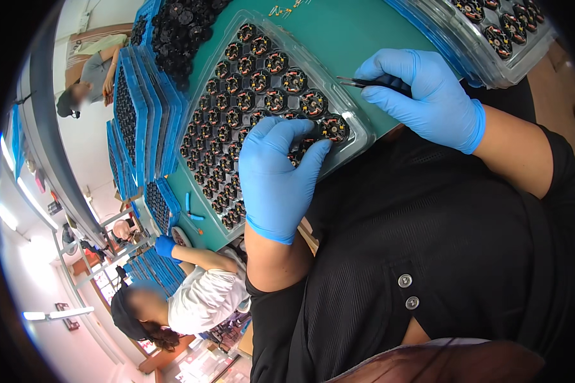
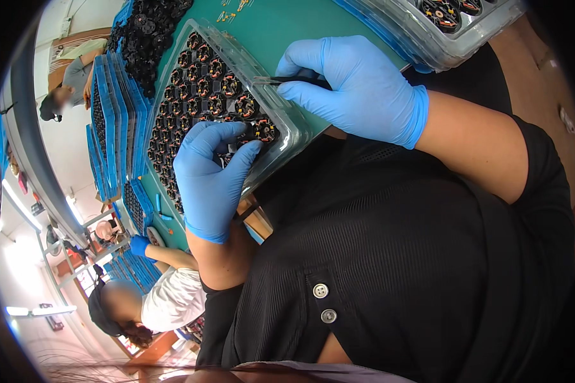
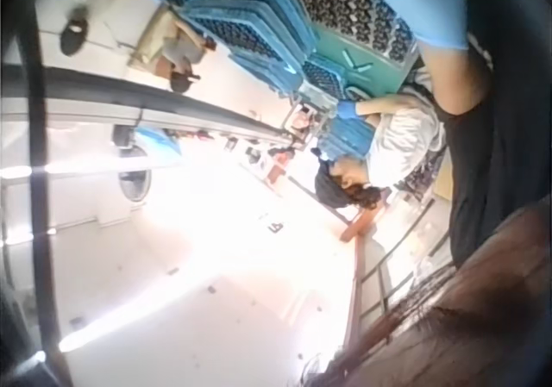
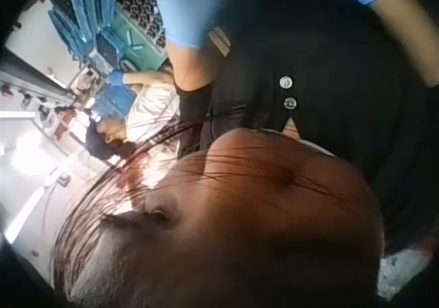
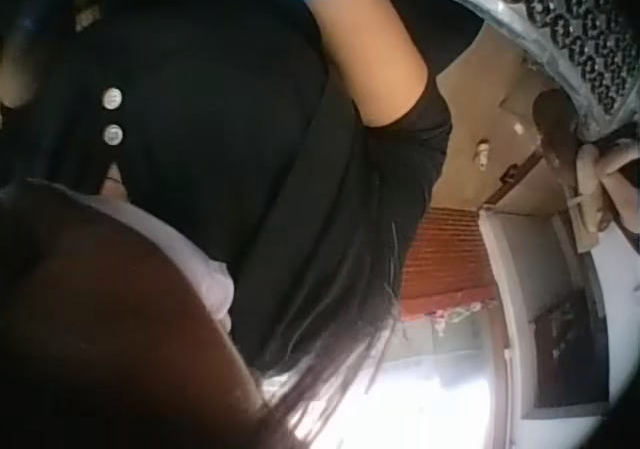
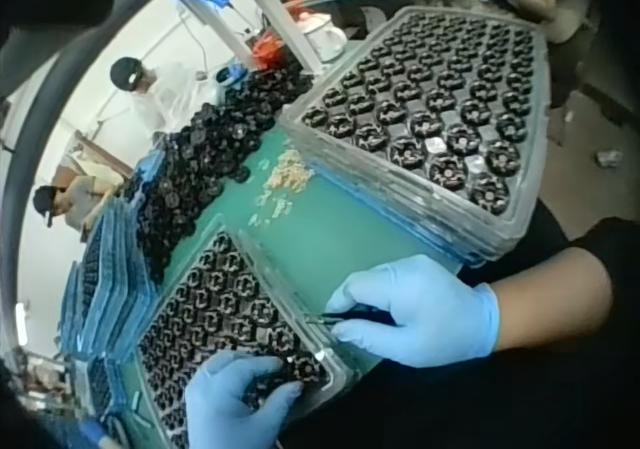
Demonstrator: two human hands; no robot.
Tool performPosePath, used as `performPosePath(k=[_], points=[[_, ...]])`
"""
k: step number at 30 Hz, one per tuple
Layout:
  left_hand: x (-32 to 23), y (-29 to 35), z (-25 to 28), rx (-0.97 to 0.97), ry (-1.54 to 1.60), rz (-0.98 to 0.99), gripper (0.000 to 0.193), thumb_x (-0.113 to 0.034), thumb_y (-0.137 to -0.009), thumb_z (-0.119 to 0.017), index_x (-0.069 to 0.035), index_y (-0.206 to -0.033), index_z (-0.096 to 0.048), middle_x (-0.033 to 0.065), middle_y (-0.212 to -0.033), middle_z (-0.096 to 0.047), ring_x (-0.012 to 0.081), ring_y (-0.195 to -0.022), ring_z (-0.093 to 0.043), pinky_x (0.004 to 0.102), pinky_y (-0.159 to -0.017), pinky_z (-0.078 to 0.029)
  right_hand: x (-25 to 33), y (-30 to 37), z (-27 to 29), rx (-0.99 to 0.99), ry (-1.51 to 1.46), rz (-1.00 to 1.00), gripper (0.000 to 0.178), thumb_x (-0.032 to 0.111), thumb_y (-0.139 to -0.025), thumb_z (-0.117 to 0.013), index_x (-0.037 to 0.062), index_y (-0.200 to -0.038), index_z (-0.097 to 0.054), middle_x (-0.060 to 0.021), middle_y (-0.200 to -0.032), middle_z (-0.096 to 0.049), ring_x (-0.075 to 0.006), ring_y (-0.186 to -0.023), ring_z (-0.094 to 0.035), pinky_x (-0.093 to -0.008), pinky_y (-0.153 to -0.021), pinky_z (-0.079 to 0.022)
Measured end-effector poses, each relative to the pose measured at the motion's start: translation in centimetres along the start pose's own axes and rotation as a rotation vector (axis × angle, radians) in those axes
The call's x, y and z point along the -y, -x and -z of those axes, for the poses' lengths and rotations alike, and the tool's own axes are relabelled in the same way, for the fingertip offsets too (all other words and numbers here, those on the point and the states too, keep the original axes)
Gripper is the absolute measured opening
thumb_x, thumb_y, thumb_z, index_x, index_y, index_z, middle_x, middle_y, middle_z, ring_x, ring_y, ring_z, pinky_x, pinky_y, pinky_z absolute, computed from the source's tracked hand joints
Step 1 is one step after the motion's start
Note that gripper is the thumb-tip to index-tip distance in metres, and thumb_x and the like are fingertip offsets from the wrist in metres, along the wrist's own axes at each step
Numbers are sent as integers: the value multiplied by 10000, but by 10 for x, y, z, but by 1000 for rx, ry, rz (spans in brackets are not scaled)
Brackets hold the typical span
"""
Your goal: Inspecting and arranging small electronic components into trays using tweezers.
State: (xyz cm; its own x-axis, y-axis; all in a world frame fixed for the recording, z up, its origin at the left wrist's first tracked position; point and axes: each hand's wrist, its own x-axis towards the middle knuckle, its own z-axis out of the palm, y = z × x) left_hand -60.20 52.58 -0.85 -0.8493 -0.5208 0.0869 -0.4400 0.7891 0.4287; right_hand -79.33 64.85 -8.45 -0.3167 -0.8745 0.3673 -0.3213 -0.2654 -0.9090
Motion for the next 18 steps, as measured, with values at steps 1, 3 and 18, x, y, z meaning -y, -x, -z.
performPosePath(k=[1, 3, 18], points=[[0, 0, -1, 12, -7, 1, 246, -81, -681, -794, -21, -886, -670, 136, -810, -618, 310, -745, -609, 383, -669, -487, 0, 0, 0, -1, -6, 2, 179, 39, -889, -655, -24, -1055, -631, -45, -871, -633, -74, -748, -571, -235, -699, -488], [0, 1, -3, 0, 5, 4, 241, -80, -684, -792, -23, -884, -670, 135, -808, -616, 309, -744, -607, 381, -667, -486, 0, 0, 0, -2, -13, 3, 182, 42, -887, -659, -25, -1054, -632, -44, -868, -631, -74, -745, -570, -235, -699, -489], [25, 37, 31, -45, -9, 239, 231, -43, -685, -799, -19, -890, -697, 111, -802, -640, 236, -694, -614, 324, -640, -486, 1, 1, 1, 32, -16, -46, 176, 61, -904, -643, -23, -1059, -631, -31, -857, -617, -64, -748, -550, -226, -695, -474]])
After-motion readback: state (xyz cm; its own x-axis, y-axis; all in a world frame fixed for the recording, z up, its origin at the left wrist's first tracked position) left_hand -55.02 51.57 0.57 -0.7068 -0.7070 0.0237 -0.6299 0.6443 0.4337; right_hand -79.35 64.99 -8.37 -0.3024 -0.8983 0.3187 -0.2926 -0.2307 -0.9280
